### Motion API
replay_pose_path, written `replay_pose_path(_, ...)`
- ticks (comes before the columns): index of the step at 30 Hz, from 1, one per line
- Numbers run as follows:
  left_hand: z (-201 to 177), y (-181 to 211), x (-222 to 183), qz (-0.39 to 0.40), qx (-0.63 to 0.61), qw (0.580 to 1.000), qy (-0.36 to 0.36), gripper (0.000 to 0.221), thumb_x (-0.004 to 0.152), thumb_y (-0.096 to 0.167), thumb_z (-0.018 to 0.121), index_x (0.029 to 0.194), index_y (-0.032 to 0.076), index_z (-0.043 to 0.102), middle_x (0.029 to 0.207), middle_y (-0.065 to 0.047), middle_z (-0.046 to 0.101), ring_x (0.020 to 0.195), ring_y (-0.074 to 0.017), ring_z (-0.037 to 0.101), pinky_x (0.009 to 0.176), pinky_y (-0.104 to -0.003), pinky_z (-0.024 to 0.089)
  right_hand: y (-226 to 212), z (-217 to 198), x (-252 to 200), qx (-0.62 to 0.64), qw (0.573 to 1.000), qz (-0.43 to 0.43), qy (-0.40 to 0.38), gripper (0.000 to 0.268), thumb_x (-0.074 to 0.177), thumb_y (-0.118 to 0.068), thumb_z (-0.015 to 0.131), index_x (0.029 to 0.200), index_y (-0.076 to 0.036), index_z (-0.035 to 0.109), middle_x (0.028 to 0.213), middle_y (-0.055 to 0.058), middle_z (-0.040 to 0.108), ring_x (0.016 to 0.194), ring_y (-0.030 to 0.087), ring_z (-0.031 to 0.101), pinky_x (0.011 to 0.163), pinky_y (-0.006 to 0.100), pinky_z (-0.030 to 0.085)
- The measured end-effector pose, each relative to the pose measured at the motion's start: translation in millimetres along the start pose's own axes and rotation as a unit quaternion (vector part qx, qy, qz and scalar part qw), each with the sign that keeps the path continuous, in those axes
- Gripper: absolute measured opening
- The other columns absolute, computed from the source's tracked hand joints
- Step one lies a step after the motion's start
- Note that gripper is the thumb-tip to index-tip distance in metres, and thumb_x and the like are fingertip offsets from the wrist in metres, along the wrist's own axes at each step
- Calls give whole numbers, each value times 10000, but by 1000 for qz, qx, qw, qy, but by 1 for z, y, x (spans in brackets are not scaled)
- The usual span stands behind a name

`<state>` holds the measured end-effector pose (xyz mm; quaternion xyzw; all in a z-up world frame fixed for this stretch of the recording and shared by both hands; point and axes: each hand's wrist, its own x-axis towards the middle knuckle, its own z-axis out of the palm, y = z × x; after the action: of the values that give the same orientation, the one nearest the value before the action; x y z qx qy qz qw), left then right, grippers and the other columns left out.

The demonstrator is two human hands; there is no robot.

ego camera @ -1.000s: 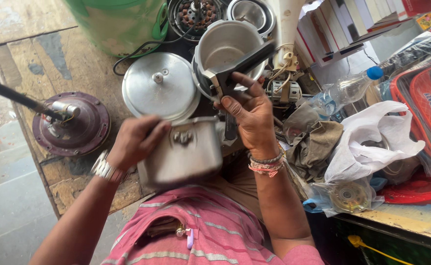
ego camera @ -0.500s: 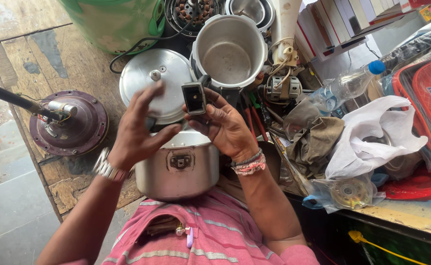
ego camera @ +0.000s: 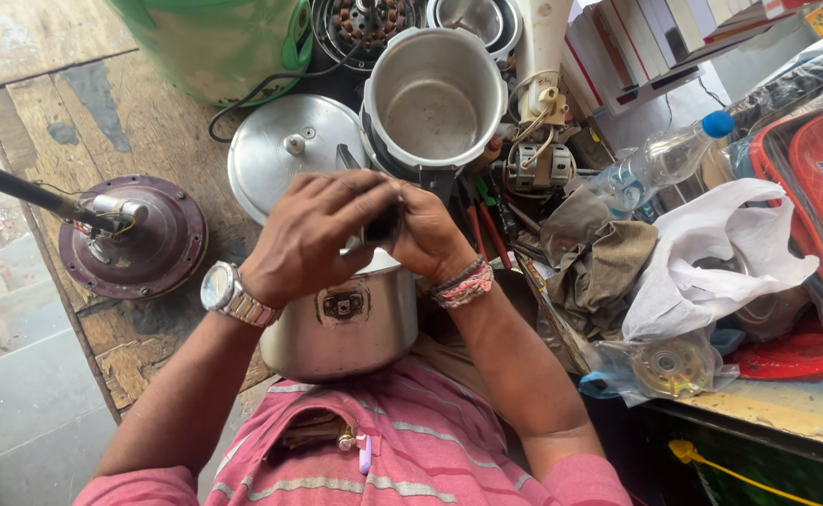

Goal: The person repairs a pressure cooker by removing and reattaching its handle. They use a screwdriver to loosen and tighten screws, then use pliers to adjust a small metal component on the cooker's body. The person also handles a small bag of screws and a pressure cooker lid.

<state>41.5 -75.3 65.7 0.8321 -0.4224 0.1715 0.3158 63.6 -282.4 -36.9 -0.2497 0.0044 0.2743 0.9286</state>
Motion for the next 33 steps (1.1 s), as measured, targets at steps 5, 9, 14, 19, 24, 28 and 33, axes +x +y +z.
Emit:
replay_pose_path(5,1,6,-3,-41,-27,998,29,720,704,129,834,1385,106,602,1357,-122,655,1195,-319,659,995,-441,491,-3,-10,8,-64,997,-20,38,254,1129,-136,457,1278,37,568,1177,129,657,1070,209,663,970,378,567)
replay_pose_path(9,6,8,-19,-160,-53,977,132,679,761,134,890,1372,117,597,1344,-136,663,1205,-335,666,1038,-432,530,-21,4,-10,-185,973,-28,134,273,988,41,519,1258,41,558,1197,172,658,1088,253,684,970,382,595)
replay_pose_path(14,6,6,-48,-239,-29,955,176,703,796,57,845,1442,77,570,1368,-179,657,1232,-329,681,1054,-416,560,-48,4,-79,-260,937,-125,197,291,1011,31,507,1295,91,531,1242,241,681,1085,294,738,919,355,629)
replay_pose_path(19,13,1,-57,-270,-71,945,171,681,814,51,832,1440,57,564,1332,-181,671,1207,-307,699,1008,-384,584,-37,-51,-110,-566,759,-66,317,213,988,-9,544,1167,19,657,1065,156,756,922,225,766,776,304,642)
replay_pose_path(24,13,-3,-57,-269,-77,946,163,668,821,53,817,1438,44,561,1321,-190,663,1187,-298,701,991,-376,594,4,-129,-94,-701,668,-45,244,174,919,-12,629,1053,48,722,919,153,734,812,207,725,740,352,567)
replay_pose_path(28,13,-6,-57,-275,-82,943,167,672,822,68,826,1439,43,560,1324,-189,663,1173,-292,706,972,-372,600,28,-156,-68,-656,730,-35,190,126,928,7,601,962,89,690,825,192,686,784,328,648,723,410,538)
replay_pose_path(33,13,-11,-59,-280,-95,941,166,677,829,84,835,1445,40,557,1338,-187,663,1190,-287,701,956,-366,602,34,-145,-48,-741,654,-140,57,235,902,-3,532,1054,35,707,1062,190,726,999,345,705,883,401,548)
